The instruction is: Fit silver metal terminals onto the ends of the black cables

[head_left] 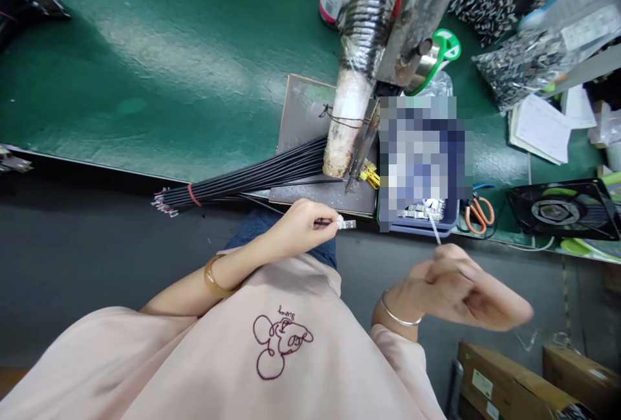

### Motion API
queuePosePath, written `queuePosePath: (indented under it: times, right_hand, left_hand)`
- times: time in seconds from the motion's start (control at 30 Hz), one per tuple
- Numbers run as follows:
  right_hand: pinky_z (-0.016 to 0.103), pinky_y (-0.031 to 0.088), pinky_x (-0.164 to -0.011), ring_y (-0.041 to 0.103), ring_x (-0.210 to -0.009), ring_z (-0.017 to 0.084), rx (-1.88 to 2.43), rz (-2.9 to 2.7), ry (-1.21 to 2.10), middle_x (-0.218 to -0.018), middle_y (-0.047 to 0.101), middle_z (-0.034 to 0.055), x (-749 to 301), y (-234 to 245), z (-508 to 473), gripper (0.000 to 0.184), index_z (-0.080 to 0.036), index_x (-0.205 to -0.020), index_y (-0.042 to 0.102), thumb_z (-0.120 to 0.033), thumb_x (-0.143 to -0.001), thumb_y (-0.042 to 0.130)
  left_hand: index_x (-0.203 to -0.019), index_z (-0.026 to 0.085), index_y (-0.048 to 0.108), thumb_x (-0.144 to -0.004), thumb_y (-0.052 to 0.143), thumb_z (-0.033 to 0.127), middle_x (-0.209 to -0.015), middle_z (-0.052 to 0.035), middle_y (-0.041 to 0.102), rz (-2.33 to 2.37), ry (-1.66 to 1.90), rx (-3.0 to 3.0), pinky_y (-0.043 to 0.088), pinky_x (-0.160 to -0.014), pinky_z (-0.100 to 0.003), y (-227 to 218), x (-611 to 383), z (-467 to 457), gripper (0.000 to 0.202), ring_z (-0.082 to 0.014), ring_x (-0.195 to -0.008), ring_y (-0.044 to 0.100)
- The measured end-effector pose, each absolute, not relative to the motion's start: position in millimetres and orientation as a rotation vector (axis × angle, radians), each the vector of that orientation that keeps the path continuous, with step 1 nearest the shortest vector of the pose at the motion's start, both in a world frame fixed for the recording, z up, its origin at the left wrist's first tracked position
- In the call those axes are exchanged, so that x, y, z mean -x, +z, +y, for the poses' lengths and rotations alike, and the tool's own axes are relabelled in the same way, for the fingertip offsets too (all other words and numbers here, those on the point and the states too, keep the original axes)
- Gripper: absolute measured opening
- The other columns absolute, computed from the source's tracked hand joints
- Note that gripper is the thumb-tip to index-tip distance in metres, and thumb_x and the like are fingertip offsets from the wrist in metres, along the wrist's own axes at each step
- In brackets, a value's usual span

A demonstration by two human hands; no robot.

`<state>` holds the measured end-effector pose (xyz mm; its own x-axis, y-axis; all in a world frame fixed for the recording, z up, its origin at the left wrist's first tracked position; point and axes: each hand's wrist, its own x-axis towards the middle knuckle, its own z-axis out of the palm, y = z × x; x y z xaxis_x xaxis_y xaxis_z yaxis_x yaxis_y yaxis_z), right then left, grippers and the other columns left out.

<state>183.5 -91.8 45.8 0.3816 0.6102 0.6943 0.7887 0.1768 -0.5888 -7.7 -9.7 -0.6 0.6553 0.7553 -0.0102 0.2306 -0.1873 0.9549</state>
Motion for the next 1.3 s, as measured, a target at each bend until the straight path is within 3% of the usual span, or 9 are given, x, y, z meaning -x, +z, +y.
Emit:
queuePosePath:
  times: [0.1, 0.2, 0.37, 0.57, 0.7, 0.87, 1.0, 1.07, 1.3]
  right_hand:
    - [0.033, 0.038, -0.038, 0.046, -0.037, 0.013, 1.497, -1.155, -0.390, -0.060, 0.053, -0.0048, -192.0, 55.1, -90.9, 0.013, -0.030, -0.098, 0.060, -0.035, -0.087, 0.065]
    - [0.032, 0.054, -0.060, 0.066, -0.057, 0.016, 1.893, -1.304, -0.047, -0.071, 0.067, 0.0000, -215.6, 48.6, -78.2, 0.015, -0.022, -0.098, 0.061, -0.035, -0.091, 0.061]
    - [0.032, 0.048, -0.068, 0.061, -0.067, 0.016, 2.108, -1.555, -0.063, -0.077, 0.069, 0.0036, -265.2, 29.6, -41.4, 0.016, -0.020, -0.078, 0.061, -0.035, -0.084, 0.062]
    - [0.030, 0.043, -0.066, 0.056, -0.063, 0.014, 2.155, -1.706, 0.289, -0.065, 0.063, -0.0003, -281.9, 32.1, -15.3, 0.015, -0.020, -0.065, 0.058, -0.030, -0.074, 0.066]
    - [0.028, 0.044, -0.062, 0.053, -0.062, 0.012, 2.075, -1.646, 0.166, -0.069, 0.060, -0.0014, -268.4, 34.9, -26.1, 0.014, -0.020, -0.070, 0.057, -0.029, -0.078, 0.063]
    - [0.027, 0.051, -0.057, 0.064, -0.085, 0.019, 1.863, -1.431, -0.128, -0.090, 0.066, 0.0054, -230.8, 48.5, -54.3, 0.013, -0.021, -0.074, 0.057, -0.026, -0.081, 0.067]
    - [0.026, 0.057, -0.058, 0.067, -0.067, 0.014, 1.653, -1.302, 0.228, -0.085, 0.070, 0.0027, -192.0, 51.9, -70.9, 0.016, -0.022, -0.073, 0.057, -0.019, -0.081, 0.071]
    - [0.028, 0.061, -0.066, 0.072, -0.074, 0.015, 1.550, -1.306, 0.380, -0.088, 0.071, 0.0021, -174.2, 43.8, -74.1, 0.012, -0.021, -0.077, 0.059, -0.018, -0.083, 0.070]
    - [0.028, 0.062, -0.072, 0.071, -0.090, 0.016, 1.502, -1.370, 0.480, -0.095, 0.073, 0.0045, -148.8, 6.8, -64.7, 0.004, -0.022, -0.085, 0.071, -0.023, -0.087, 0.067]
  left_hand:
    - [-0.059, 0.014, 0.062, -0.087, 0.056, 0.019, -0.055, 0.0029, 0.053, 0.782, 0.539, -1.820, 0.030, -0.055, -0.023, -5.6, 16.3, -19.1, 0.029, -0.0078, -0.053, 0.039]
    - [-0.071, 0.015, 0.070, -0.090, 0.058, 0.024, -0.067, -0.0016, 0.067, 0.801, 0.651, -1.786, 0.041, -0.060, -0.023, -7.9, 22.8, -22.0, 0.024, -0.0111, -0.060, 0.056]
    - [-0.086, 0.016, 0.071, -0.095, 0.053, 0.020, -0.092, -0.0085, 0.072, 0.998, 1.077, -2.052, 0.050, -0.083, -0.034, -9.1, 15.6, -0.3, 0.020, -0.0200, -0.086, 0.064]
    - [-0.093, 0.011, 0.068, -0.094, 0.043, 0.010, -0.097, -0.0174, 0.066, 1.190, 0.727, -2.511, 0.046, -0.081, -0.043, -7.6, -0.9, 21.4, 0.024, -0.0299, -0.092, 0.055]
    - [-0.090, 0.012, 0.065, -0.094, 0.050, 0.016, -0.082, -0.0093, 0.066, 0.901, 0.810, -2.378, 0.045, -0.079, -0.035, -6.0, 10.3, 11.1, 0.016, -0.0243, -0.083, 0.054]
    - [-0.088, 0.014, 0.069, -0.095, 0.056, 0.019, -0.078, -0.0058, 0.069, 0.529, 0.837, -2.167, 0.043, -0.076, -0.029, -1.0, 22.5, -3.8, 0.016, -0.0168, -0.072, 0.056]
    - [-0.071, 0.015, 0.068, -0.094, 0.056, 0.023, -0.063, -0.0018, 0.065, 0.664, 0.795, -1.800, 0.039, -0.062, -0.025, 1.2, 20.9, -2.7, 0.027, -0.0114, -0.057, 0.052]
    - [-0.063, 0.014, 0.063, -0.094, 0.055, 0.025, -0.057, -0.0004, 0.061, 0.704, 0.731, -1.600, 0.037, -0.056, -0.022, 2.3, 19.7, 0.9, 0.034, -0.0093, -0.052, 0.050]
    - [-0.080, 0.012, 0.062, -0.086, 0.062, 0.026, -0.062, -0.0012, 0.065, 0.695, 0.695, -1.274, 0.047, -0.061, -0.019, 7.5, 14.5, 4.7, 0.016, -0.0095, -0.057, 0.059]
